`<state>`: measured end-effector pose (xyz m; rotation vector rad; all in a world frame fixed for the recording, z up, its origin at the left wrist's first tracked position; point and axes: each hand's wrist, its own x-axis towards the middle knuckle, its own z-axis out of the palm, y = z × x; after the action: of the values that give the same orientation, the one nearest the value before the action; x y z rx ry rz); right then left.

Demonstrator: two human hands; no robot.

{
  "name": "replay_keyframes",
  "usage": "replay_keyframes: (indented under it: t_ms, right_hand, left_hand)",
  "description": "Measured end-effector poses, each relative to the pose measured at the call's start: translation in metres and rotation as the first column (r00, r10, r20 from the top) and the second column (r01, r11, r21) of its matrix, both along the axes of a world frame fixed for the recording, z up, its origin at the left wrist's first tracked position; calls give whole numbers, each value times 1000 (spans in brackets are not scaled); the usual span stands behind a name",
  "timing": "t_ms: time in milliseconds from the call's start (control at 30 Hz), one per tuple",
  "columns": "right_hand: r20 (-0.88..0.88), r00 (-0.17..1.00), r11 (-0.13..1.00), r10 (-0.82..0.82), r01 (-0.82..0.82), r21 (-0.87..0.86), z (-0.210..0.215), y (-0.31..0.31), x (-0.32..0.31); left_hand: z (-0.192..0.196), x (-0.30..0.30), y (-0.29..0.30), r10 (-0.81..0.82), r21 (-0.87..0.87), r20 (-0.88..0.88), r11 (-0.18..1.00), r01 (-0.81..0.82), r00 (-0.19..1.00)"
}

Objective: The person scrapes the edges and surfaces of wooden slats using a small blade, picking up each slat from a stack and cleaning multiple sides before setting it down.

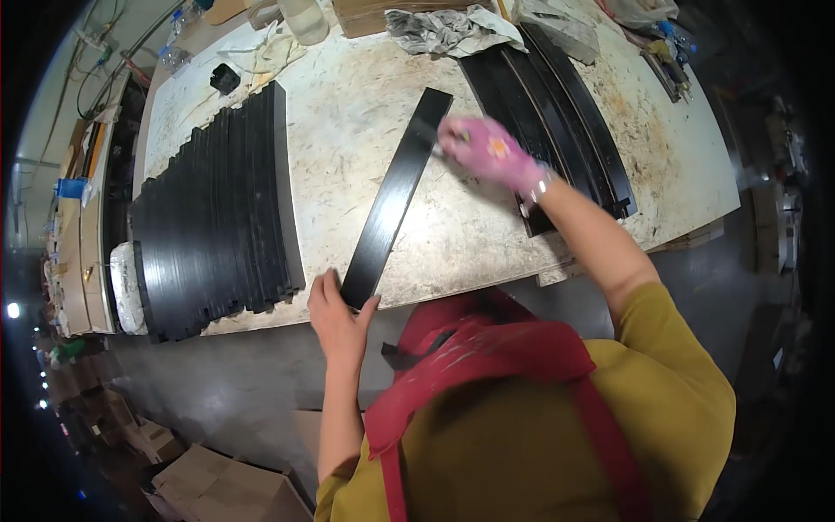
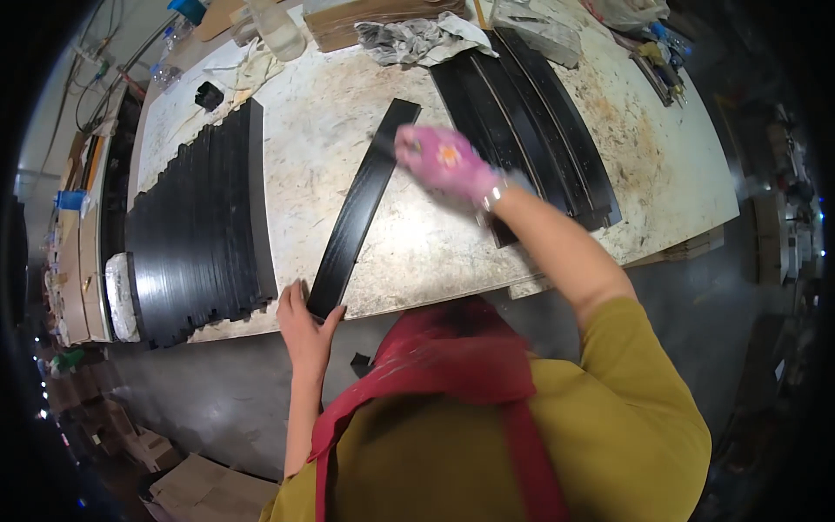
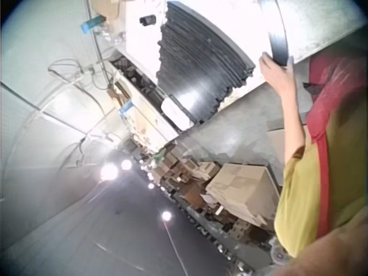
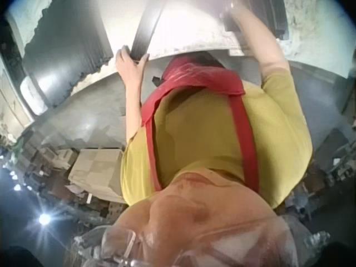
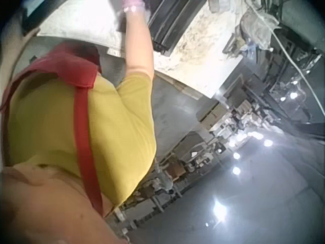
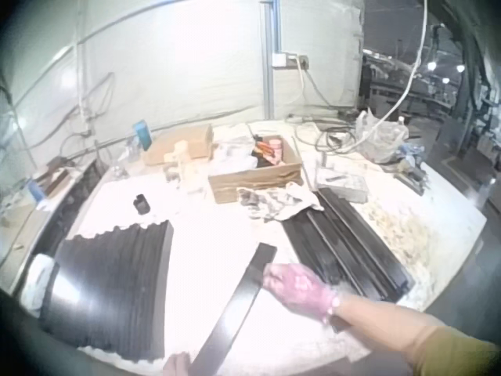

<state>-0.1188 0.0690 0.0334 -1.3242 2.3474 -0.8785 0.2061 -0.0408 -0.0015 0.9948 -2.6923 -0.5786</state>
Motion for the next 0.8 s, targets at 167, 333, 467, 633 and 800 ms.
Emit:
replay_keyframes:
  t_ms: [167,333,467,633,800]
  right_hand:
    - [-294,954,984,-65,110,139,-37,-48,-41]
    - [-86,928,904,364,-329,272,-31,-48,112]
    - [-73,997,988,-24,35,154,-7,-59,30]
    - [-265,951,987,162,-157,41,-45,-47,66]
    - [-63,847,849,528,-525,65,-39,-33,190]
  left_hand:
    - [-8,25,7,101,200,-15,975,-96,995]
    - [-22,28,7,139,182,-136,977,-114,981]
    - [-25,34,10,66,46,-188,997,-59,980]
    - [-41,33,14,228,297,-371,948,-117,900]
    - [-49,46,15,201,260,-443,961,-90,873]
